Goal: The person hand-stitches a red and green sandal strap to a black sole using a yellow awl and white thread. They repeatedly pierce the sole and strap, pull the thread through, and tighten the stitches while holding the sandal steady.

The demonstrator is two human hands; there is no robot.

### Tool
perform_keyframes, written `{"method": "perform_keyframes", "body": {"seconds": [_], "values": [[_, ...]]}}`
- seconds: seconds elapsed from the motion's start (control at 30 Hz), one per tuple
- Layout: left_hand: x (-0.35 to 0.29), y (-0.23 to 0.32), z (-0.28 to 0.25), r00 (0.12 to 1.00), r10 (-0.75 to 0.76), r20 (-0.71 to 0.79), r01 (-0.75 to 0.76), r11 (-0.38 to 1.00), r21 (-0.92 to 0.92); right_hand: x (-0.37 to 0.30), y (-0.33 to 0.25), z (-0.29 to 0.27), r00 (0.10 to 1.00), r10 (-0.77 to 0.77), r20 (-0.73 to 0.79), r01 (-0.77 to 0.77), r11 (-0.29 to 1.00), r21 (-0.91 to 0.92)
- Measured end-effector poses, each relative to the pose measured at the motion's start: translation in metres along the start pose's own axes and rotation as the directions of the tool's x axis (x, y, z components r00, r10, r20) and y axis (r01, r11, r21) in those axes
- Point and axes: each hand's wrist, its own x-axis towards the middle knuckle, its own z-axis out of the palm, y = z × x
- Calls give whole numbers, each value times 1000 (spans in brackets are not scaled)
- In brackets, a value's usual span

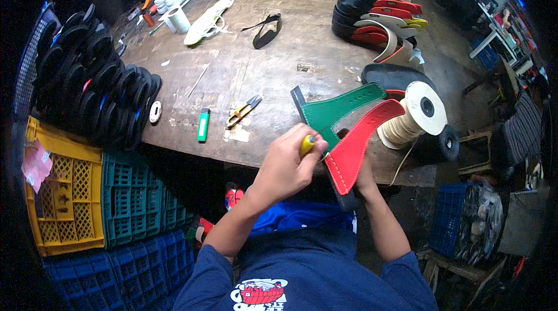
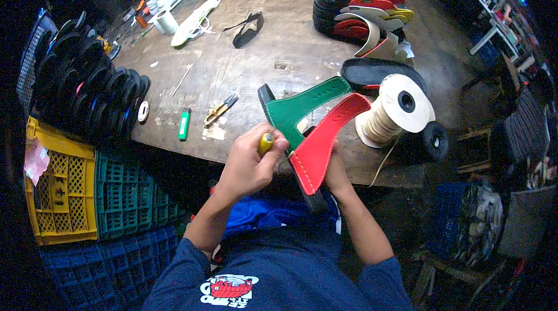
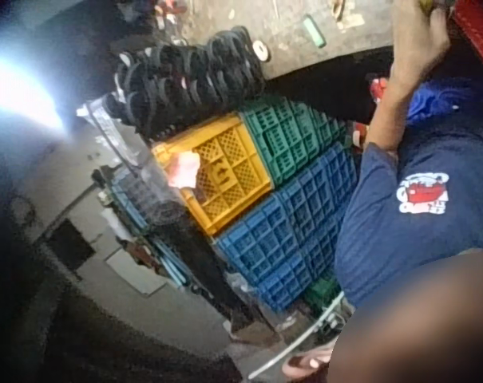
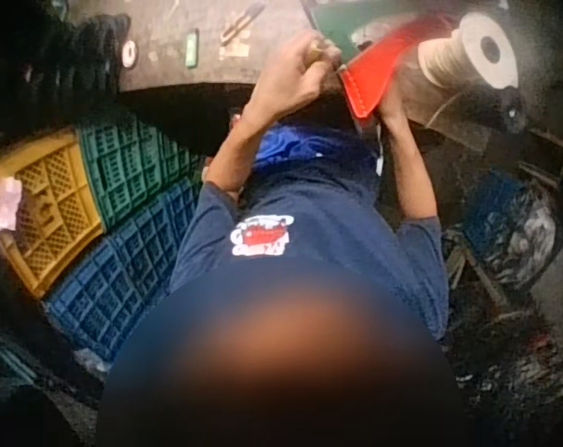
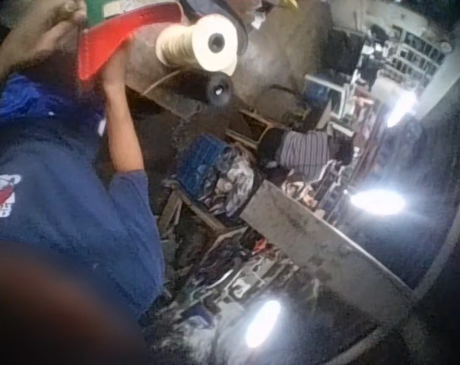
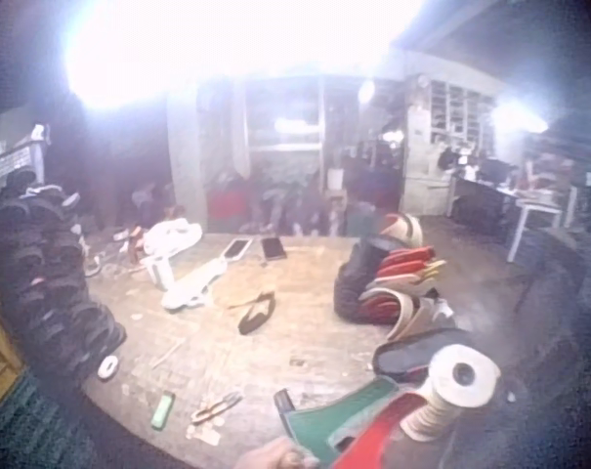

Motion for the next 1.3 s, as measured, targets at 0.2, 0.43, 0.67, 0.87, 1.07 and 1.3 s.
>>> {"method": "perform_keyframes", "body": {"seconds": [0.2,0.43,0.67,0.87,1.07,1.3], "values": [[-43,-2,9,894,-416,165,447,855,-265,-5,9,2,992,-128,-16,129,989,72],[-72,-10,23,858,-466,214,496,646,-580,-33,-30,-7,946,-177,-271,218,967,129],[-67,-13,30,904,-400,154,417,737,-533,-91,-69,-25,870,-305,-388,407,887,217],[-61,-7,33,944,-318,89,326,849,-415,-102,-88,-13,881,-348,-321,454,813,364],[-60,-8,36,894,-416,168,442,750,-493,-99,-89,-10,920,-371,-128,367,696,618],[-60,-19,39,897,-378,230,441,715,-542,-91,-103,-10,918,-382,110,90,470,878]]}}
